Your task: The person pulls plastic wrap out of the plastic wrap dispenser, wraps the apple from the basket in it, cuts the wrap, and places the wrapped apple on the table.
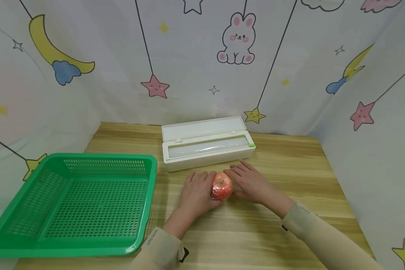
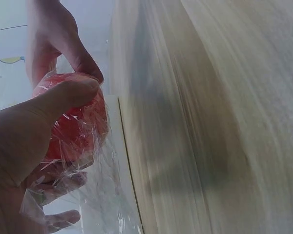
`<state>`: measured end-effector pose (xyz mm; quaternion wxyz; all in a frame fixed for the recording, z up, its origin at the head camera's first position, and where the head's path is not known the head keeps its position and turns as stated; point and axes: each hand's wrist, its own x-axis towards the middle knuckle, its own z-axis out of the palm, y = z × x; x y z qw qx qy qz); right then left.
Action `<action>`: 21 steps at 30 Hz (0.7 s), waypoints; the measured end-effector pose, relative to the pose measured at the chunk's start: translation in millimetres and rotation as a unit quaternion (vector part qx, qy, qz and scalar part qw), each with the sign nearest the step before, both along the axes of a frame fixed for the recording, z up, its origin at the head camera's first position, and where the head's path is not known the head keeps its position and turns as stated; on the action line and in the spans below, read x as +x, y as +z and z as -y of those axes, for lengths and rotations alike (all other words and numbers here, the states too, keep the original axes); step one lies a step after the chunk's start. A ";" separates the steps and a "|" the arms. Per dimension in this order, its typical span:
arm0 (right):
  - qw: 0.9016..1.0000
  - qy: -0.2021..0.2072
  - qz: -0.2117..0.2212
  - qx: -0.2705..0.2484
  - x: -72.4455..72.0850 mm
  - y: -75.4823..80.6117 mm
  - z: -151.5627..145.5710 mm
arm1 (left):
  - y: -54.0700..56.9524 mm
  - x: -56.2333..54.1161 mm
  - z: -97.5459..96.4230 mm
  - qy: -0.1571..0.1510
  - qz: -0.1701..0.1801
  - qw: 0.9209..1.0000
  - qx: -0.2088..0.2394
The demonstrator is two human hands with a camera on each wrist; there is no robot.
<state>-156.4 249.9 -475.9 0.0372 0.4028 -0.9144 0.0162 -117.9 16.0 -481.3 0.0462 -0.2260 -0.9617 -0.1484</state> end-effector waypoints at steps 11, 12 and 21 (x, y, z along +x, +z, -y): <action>0.997 0.000 -0.078 0.019 7.8 7.9 -1.7 | 6.2 0.3 -0.4 0.015 -0.032 0.999 0.008; 0.997 0.000 -0.080 0.021 8.3 7.7 -2.0 | 6.9 0.2 -0.3 0.016 -0.033 0.999 0.010; 0.998 -0.011 -0.069 -0.002 13.2 7.6 -5.1 | 12.2 -0.1 0.6 0.015 -0.043 0.998 0.039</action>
